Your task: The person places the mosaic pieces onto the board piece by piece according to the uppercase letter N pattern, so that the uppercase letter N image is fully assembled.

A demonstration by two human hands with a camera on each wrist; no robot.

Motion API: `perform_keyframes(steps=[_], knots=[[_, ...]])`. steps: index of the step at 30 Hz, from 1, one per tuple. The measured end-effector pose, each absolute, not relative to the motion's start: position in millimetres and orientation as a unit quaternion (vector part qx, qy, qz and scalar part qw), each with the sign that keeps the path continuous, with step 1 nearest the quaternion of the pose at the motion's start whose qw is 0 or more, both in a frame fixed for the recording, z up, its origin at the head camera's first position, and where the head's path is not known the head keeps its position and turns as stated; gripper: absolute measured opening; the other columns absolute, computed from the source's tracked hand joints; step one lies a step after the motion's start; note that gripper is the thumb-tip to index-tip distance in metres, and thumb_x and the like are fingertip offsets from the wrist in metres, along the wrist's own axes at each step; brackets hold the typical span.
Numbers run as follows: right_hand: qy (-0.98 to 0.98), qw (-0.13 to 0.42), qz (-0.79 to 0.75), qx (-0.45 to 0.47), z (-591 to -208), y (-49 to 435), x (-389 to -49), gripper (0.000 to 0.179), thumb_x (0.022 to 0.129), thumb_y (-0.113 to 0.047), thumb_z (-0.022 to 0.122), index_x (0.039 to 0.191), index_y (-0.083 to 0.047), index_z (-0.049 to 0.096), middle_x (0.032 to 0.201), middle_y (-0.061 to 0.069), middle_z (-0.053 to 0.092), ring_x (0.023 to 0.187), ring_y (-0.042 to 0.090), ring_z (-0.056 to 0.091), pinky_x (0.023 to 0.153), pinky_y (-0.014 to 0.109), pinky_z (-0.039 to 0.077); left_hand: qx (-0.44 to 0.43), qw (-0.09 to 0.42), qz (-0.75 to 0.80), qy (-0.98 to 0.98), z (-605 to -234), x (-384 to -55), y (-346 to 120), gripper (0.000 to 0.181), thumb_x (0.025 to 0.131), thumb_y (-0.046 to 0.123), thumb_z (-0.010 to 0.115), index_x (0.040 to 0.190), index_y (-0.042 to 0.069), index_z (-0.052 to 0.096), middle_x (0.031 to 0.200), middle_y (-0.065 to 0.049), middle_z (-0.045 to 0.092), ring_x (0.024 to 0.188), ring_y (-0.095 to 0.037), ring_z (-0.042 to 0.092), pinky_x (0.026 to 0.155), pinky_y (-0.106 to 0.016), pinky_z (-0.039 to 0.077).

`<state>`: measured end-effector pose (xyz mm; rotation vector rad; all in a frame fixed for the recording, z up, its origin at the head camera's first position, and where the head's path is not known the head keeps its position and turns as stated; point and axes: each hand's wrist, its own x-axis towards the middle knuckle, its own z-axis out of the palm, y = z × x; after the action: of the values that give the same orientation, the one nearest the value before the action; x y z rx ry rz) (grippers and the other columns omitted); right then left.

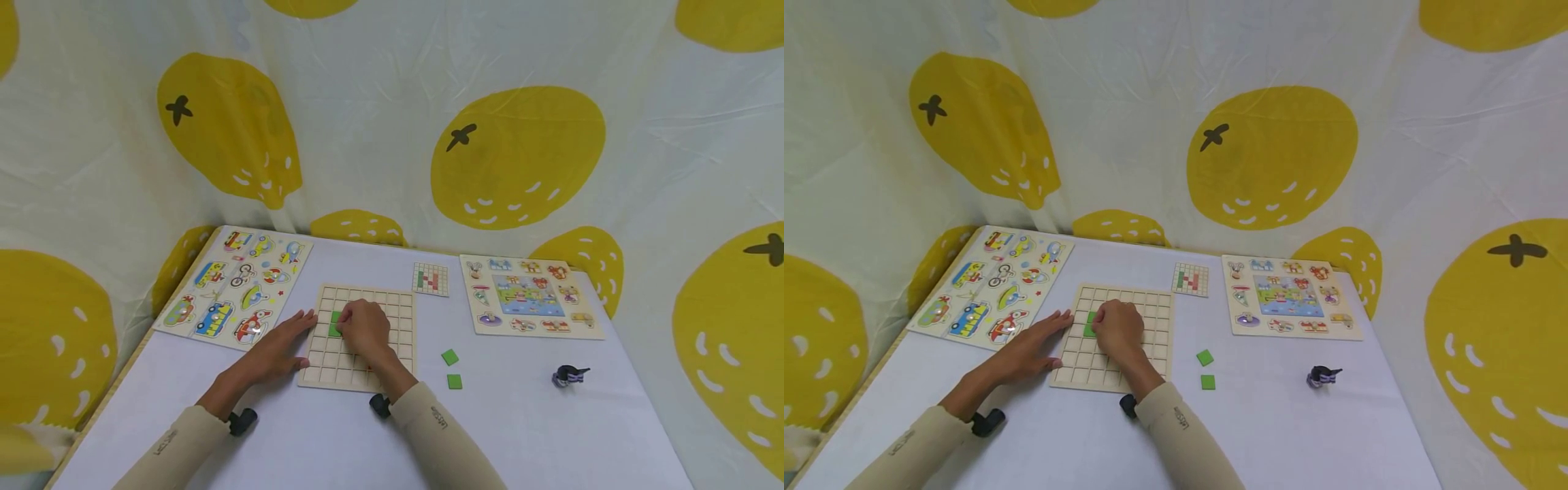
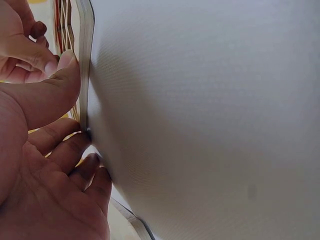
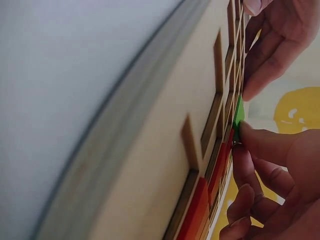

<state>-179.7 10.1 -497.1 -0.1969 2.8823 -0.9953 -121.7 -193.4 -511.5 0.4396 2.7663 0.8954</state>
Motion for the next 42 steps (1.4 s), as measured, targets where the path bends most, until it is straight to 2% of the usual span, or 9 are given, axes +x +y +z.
perform_keyframes(steps=[11, 19, 27, 42], knots=[[0.935, 0.043, -0.342, -0.087, -496.9, 20.3, -176.8, 0.010, 0.087, -0.018, 0.088, 0.084, -0.022, 0.080, 0.075, -0.009, 0.066, 0.083, 0.012, 0.055, 0.065, 0.026, 0.042, 0.155, 0.097, 0.300, 0.936, -511.1, -121.3, -193.7, 0.090, 0.088, 0.011, 0.086, 0.164, 0.007, 0.039, 0.175, -0.014, 0.030, 0.163, -0.043, 0.023, 0.129, -0.066, 0.026], [0.923, 0.024, -0.373, -0.089, -490.5, 42.2, -165.7, 0.008, 0.086, -0.017, 0.088, 0.090, -0.020, 0.081, 0.080, -0.008, 0.070, 0.090, 0.014, 0.056, 0.069, 0.029, 0.045, 0.152, 0.097, 0.295, 0.938, -508.3, -120.6, -192.3, 0.090, 0.088, 0.012, 0.086, 0.164, 0.007, 0.039, 0.175, -0.015, 0.031, 0.163, -0.044, 0.023, 0.128, -0.067, 0.028], [0.925, 0.003, -0.374, -0.061, -478.6, 66.8, -155.1, 0.006, 0.089, -0.017, 0.085, 0.093, -0.020, 0.082, 0.085, -0.006, 0.071, 0.092, 0.016, 0.055, 0.074, 0.033, 0.046, 0.151, 0.095, 0.296, 0.938, -507.4, -120.9, -191.2, 0.091, 0.087, 0.011, 0.087, 0.164, 0.005, 0.039, 0.175, -0.015, 0.031, 0.163, -0.045, 0.023, 0.128, -0.066, 0.027], [0.927, -0.011, -0.374, -0.033, -482.8, 122.8, -134.0, 0.015, 0.084, -0.013, 0.090, 0.094, -0.020, 0.082, 0.087, -0.005, 0.074, 0.088, 0.018, 0.050, 0.072, 0.032, 0.040, 0.161, 0.087, 0.292, 0.939, -508.9, -120.2, -191.6, 0.091, 0.087, 0.012, 0.087, 0.163, 0.004, 0.039, 0.174, -0.017, 0.032, 0.162, -0.046, 0.025, 0.127, -0.067, 0.029]])
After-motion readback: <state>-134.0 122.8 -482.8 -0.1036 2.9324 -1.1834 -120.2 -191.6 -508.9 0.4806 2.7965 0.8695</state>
